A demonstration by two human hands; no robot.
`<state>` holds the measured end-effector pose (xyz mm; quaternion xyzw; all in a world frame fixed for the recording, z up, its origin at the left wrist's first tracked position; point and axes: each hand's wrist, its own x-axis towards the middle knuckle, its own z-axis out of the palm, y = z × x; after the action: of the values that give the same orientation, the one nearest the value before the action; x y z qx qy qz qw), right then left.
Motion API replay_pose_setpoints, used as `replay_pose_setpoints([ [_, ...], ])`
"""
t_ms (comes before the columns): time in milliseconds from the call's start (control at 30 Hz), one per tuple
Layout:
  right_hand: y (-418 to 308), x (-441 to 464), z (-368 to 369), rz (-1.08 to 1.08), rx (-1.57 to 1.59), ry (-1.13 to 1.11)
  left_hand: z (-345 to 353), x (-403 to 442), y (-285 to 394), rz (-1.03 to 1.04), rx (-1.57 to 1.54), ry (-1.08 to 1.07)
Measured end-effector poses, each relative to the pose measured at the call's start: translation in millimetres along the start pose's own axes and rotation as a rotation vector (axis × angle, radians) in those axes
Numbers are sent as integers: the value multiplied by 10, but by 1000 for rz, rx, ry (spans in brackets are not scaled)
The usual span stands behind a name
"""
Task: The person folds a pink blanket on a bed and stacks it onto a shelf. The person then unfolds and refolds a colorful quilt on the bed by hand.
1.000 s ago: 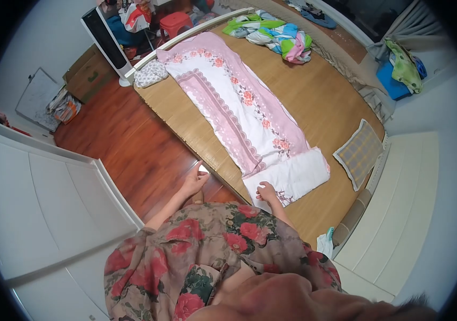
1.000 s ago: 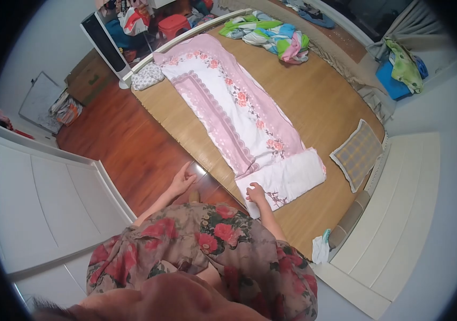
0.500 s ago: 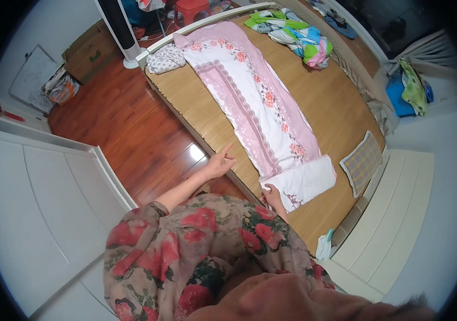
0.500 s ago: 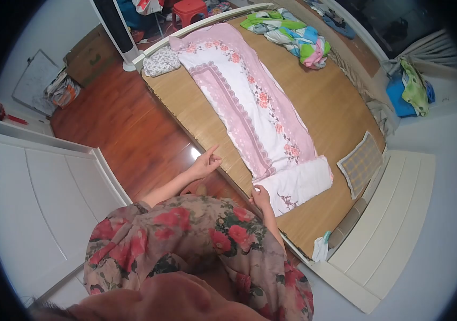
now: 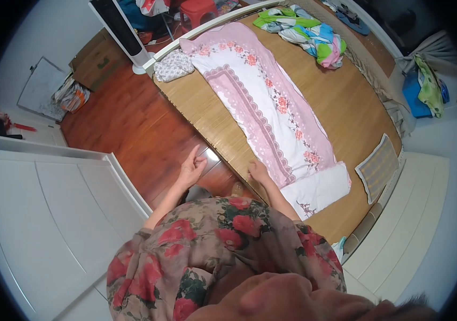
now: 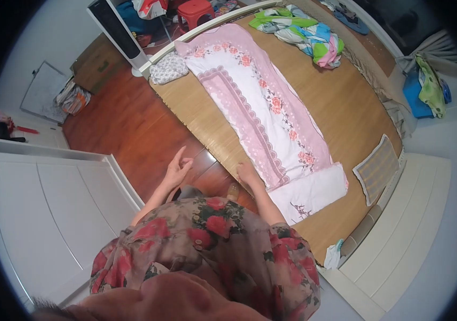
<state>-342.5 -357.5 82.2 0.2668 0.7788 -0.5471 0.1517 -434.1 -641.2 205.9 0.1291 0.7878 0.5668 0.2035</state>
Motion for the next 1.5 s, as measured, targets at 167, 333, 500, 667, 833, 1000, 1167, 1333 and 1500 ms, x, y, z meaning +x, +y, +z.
replay_pose_setpoints([
  [167,-802,161,308,-61,-69,-137,-396,184,-318,-12,-139,48],
  [333,-981,796,748,-13,-148,-49,-1304,560,-358,-19,-124,34],
  [500,-1559,1123,1309,11,-249,-33,-2405,735,-438,-105,-28,87],
  [667,-2041,1452,1765,-57,-224,-28,-3064,1184,-419,-83,-76,88],
  [833,-2219,1865,1962,76,-121,-53,-3436,1659,-433,-49,-108,83],
  [1000,-2343,2710,2166,127,0,-14,-4057,2287,-713,-21,-47,129],
  [1167,-3334,3581,2761,-54,-233,38,-4810,2794,-461,-109,175,124],
  [1333,-4573,4206,3374,-322,-196,-109,-5292,3390,-610,-55,71,217],
  [1500,-5367,4590,3549,-232,-328,-132,-5733,3840,-935,-23,72,118],
])
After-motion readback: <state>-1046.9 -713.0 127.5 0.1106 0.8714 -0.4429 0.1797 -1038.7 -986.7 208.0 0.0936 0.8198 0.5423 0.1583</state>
